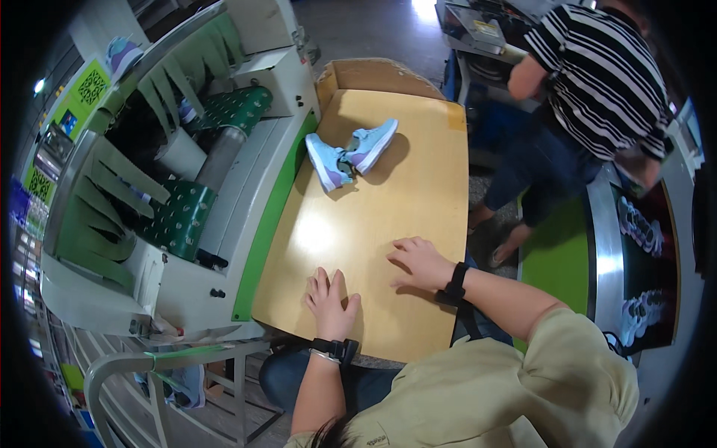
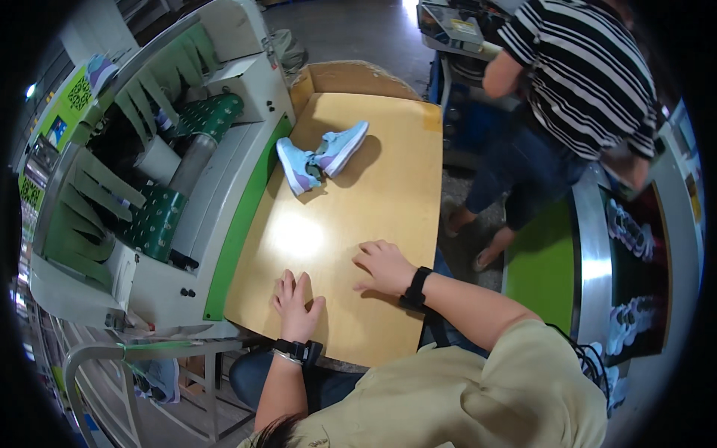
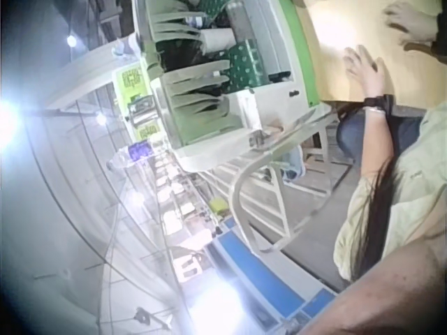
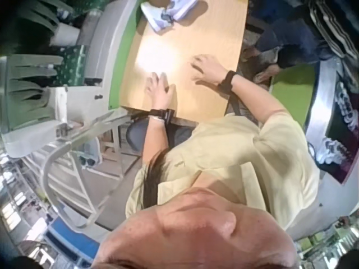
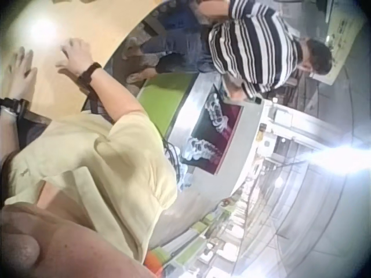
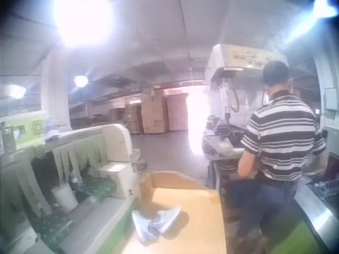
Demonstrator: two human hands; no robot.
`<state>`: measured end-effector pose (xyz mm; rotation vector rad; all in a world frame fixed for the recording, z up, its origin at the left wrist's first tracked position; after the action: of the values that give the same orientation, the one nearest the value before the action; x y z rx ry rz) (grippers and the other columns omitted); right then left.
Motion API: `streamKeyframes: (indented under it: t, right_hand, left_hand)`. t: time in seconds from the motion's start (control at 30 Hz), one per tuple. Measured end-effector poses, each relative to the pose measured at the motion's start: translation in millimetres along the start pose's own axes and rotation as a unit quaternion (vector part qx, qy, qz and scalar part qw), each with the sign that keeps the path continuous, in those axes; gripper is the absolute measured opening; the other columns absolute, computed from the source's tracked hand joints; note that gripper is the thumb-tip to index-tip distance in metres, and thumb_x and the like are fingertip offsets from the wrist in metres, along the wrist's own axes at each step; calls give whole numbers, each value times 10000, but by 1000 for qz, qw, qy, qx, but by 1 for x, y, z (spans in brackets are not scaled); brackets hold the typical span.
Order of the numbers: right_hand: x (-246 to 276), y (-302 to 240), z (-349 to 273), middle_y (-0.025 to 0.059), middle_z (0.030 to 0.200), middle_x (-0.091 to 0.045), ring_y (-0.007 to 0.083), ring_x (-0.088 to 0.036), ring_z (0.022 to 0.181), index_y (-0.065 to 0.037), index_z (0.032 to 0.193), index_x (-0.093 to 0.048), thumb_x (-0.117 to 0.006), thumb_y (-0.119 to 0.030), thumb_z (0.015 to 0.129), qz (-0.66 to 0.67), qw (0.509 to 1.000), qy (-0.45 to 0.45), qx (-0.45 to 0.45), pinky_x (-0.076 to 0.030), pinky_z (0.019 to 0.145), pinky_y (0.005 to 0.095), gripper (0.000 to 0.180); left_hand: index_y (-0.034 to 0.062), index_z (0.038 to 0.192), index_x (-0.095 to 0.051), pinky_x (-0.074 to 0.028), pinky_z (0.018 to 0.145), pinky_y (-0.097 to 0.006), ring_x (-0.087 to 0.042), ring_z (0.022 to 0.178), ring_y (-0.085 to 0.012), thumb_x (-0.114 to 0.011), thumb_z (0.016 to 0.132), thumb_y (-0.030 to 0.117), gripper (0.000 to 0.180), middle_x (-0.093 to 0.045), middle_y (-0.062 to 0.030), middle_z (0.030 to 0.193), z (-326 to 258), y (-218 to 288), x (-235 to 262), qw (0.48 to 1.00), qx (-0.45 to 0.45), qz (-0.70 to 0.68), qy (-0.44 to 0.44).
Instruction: The person picks up light blue and purple sneakers from a conveyor belt and a wooden table. They hold the shoes, turn them over to inspect the soles and uppers, and place them back on the table or conveyor. The person handles the shoes one at a time, repeating the process for multiple pairs.
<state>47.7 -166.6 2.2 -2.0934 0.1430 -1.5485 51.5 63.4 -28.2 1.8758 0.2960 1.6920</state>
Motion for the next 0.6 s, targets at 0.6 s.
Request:
streamKeyframes:
  t: [0.6]
  right_hand:
    - [54,-65,170,146,1440,-451,439,-448,1276,-147,1372,-542,-772,-156,757,-70,940,333,32,-408,1073,517,656]
  left_hand:
    - [50,1512,-397,-272,1185,-520,-354,1433,-451,-666,951,261,658,-372,-282,1546,11,-17,50,960,44,-196,192]
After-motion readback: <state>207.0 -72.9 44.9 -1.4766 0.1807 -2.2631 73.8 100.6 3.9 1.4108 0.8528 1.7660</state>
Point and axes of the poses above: each hand's wrist, its own z-axis towards the middle knuckle, its own x-axis out of the back of the hand, y = z × x, the point moved 7 cm from there along z, towards the middle knuckle
